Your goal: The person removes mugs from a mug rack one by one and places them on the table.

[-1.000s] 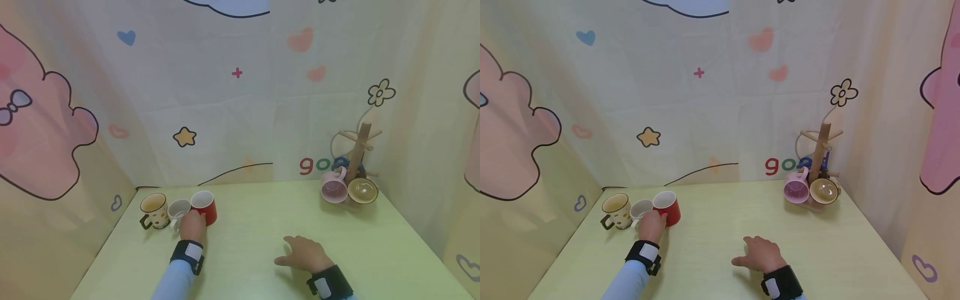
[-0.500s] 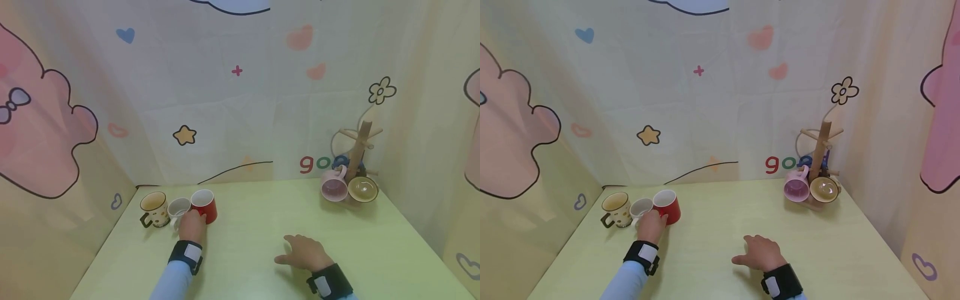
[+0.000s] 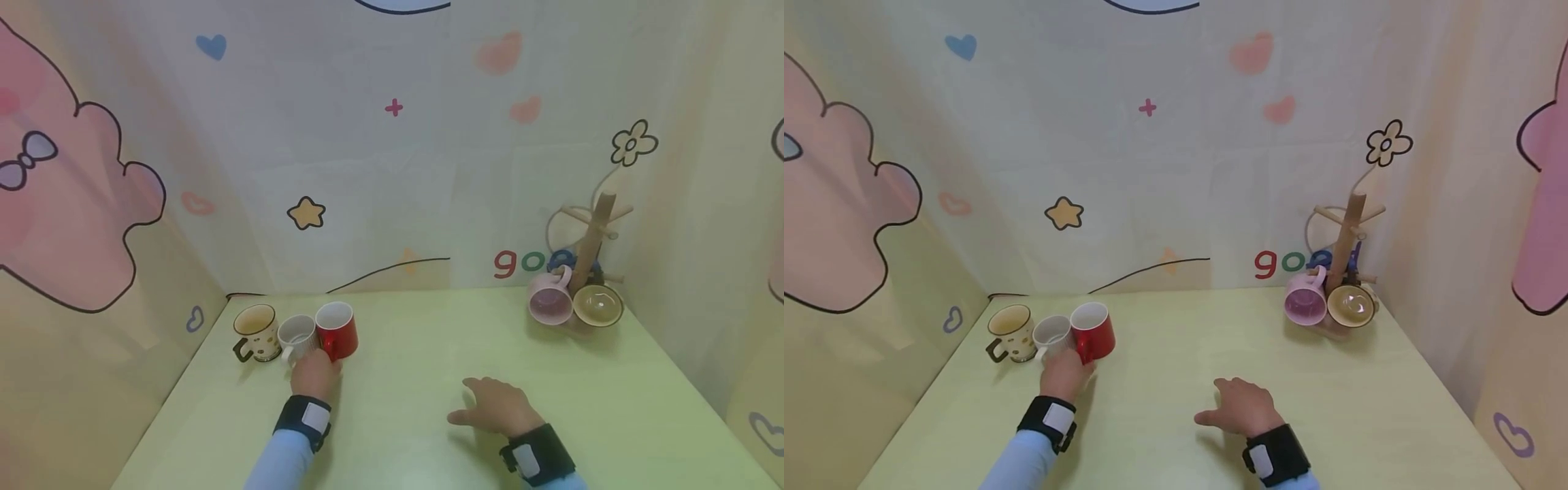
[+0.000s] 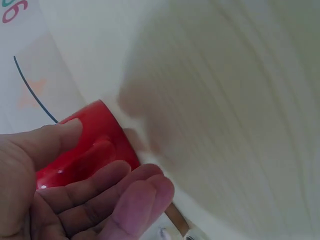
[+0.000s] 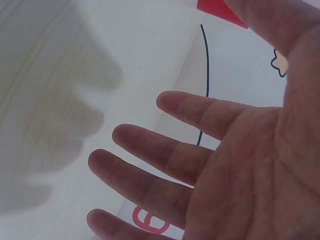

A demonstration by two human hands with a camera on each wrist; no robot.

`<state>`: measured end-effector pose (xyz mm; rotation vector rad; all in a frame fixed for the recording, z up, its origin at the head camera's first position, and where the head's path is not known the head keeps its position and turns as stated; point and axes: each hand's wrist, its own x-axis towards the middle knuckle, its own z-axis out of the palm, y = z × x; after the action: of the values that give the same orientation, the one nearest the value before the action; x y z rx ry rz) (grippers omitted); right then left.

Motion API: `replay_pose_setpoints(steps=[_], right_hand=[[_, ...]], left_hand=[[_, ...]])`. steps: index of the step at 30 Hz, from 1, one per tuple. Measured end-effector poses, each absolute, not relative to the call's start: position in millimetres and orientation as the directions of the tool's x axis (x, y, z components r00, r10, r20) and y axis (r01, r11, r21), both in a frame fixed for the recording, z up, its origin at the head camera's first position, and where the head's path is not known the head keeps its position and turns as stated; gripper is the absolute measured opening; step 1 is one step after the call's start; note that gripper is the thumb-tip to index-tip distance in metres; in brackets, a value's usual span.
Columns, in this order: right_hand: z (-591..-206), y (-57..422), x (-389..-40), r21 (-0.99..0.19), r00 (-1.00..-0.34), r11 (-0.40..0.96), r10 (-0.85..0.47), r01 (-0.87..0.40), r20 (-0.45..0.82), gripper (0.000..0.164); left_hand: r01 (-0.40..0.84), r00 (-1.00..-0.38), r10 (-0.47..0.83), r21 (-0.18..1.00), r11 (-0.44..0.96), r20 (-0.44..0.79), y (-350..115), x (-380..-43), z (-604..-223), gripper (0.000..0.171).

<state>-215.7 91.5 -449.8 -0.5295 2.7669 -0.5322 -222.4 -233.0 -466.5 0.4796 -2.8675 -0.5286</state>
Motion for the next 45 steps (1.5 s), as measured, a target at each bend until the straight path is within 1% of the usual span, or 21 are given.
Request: replay_pose_setpoints(steps=[7, 11, 15, 20, 28, 33, 36, 39, 45], right_hand=[[-450.9, 92.3, -216.2, -0.399, -0.898, 0.867, -0.397, -0.298, -0.191, 0.077], [-453.6, 93.7, -216.6, -0.401, -0.898, 0.867, -0.396, -0.297, -0.192, 0.077], [-456.5, 95.5, -217.1, -0.399, -0.899, 0.867, -0.395, -0.298, -0.188, 0.077], [-458.2, 98.2, -218.0, -0.396, -0.9, 0.867, -0.397, -0.303, -0.179, 0.077], [-456.1, 104.0, -220.0, -0.389, -0.907, 0.876, -0.377, -0.284, -0.188, 0.077], [-454.0, 108.1, -222.3, -0.385, -0.909, 0.884, -0.362, -0.265, -0.205, 0.077], [-454.2, 112.2, -224.0, -0.382, -0.911, 0.885, -0.361, -0.267, -0.199, 0.077], [-455.1, 117.8, -227.4, -0.38, -0.915, 0.883, -0.361, -0.275, -0.178, 0.078], [-446.1, 139.0, -242.4, -0.371, -0.929, 0.889, -0.341, -0.269, -0.142, 0.08]], left_hand=[[-0.274, -0.947, -0.315, 0.366, 0.889, 0.058, -223.6, -220.8, -461.1, 0.026], [-0.29, -0.95, -0.312, 0.319, 0.902, 0.019, -215.3, -219.1, -458.5, 0.032], [-0.279, -0.958, -0.286, 0.246, 0.928, -0.007, -207.1, -217.0, -459.6, 0.039], [-0.21, -0.977, -0.21, 0.199, 0.957, -0.025, -198.8, -213.9, -458.6, 0.043], [-0.08, -0.991, -0.051, 0.24, 0.967, -0.123, -187.8, -210.0, -448.1, 0.04], [-0.005, -0.982, 0.042, 0.247, 0.969, -0.183, -183.5, -209.6, -446.0, 0.046], [0.001, -0.977, 0.059, 0.269, 0.963, -0.206, -181.2, -209.9, -446.0, 0.051], [-0.015, -0.977, 0.049, 0.293, 0.956, -0.208, -179.8, -209.2, -445.4, 0.052], [-0.025, -0.978, 0.036, 0.287, 0.958, -0.205, -178.8, -208.5, -444.9, 0.052]])
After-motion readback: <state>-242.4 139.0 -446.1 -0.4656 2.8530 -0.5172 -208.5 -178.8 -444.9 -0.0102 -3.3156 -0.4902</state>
